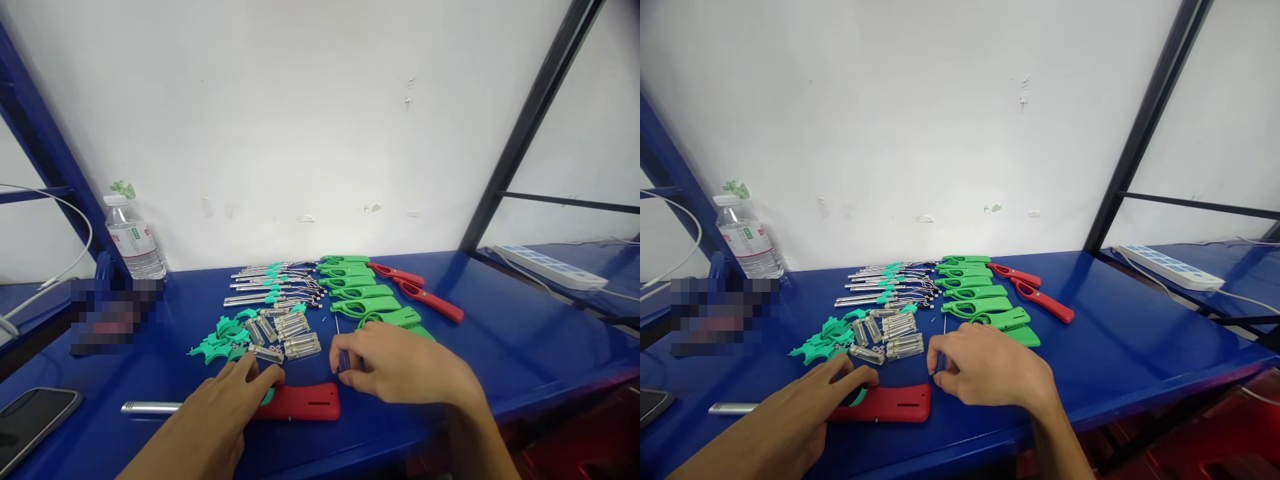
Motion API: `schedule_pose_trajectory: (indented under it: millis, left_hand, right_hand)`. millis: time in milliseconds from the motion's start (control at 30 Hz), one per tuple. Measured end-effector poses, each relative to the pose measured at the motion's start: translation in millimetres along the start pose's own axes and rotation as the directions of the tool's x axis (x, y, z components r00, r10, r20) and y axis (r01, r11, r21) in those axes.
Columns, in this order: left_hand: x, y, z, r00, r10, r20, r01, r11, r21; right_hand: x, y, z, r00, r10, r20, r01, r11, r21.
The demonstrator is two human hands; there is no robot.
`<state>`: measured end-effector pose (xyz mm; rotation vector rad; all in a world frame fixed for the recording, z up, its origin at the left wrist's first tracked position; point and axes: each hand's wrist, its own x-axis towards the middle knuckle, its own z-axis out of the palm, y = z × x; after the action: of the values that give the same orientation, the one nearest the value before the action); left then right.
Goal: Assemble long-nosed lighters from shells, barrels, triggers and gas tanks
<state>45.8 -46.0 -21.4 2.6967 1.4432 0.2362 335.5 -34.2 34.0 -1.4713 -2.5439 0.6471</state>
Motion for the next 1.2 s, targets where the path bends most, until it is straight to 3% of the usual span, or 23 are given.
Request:
schedule_pose_trajectory:
  millis: [167,333,500,633,733,800,933,1000,1067,1133,1200]
  left_hand:
    - [7,-2,-8.0,1.0,0.022,-0.018,-0.021,0.998,0.065]
    - [12,-11,-20.8,0.97,0.129,-0.205,-0.123,0.992,0.042]
    - [10,-14,-30.7,0.877,0.178,-0.446,-0.241,0.966,-0.089]
    - [8,-11,-35.6,0.824,0.209,-0.527,-0.296,0.951,-0.086]
    - [8,-14,-34.6,0.765,0.255,-0.591,-0.334,0.942,-0.027]
    - [11,-18,-34.4,0.714,0.325,-0.62,-0.372,0.926,0.057]
    - [18,-22,-40.2,0.646,0.463,-0.606,-0.372,0.885,0.28]
    - [20,-18,-42.6,0.635,0.442,-0.633,-0.291,0.896,0.335]
    - [20,-11,-41.8,0.596,0.366,-0.714,-0.204,0.93,0.306]
    - [19,0,-37.9,0.547,0.235,-0.804,-0.163,0.971,0.174]
    - [18,12,-32.5,0.544,0.052,-0.837,-0.175,0.983,-0.053]
  right_hand:
    - [-4,-5,-5,0.994,-0.062,-0.093,0.072,0.991,0.114]
    - [-7,-22,-8,0.977,-0.149,-0.151,0.186,0.942,0.279]
    - [-7,-34,-7,0.944,-0.238,-0.227,0.316,0.849,0.423]
    - [-6,-34,-4,0.949,-0.278,-0.149,0.31,0.736,0.601]
    - [-6,-31,-2,0.933,-0.344,-0.105,0.313,0.633,0.708]
    - [-5,-30,-1,0.916,-0.387,-0.108,0.346,0.625,0.699]
    - [-3,-29,4,0.927,-0.337,-0.164,0.333,0.543,0.77]
    - [-1,-27,7,0.954,-0.264,-0.145,0.26,0.479,0.839]
    - [1,-23,8,0.968,-0.209,-0.138,0.22,0.441,0.87]
    - [3,-22,7,0.969,-0.156,-0.193,0.24,0.389,0.889]
    - [4,-23,4,0.954,-0.115,-0.276,0.299,0.34,0.891]
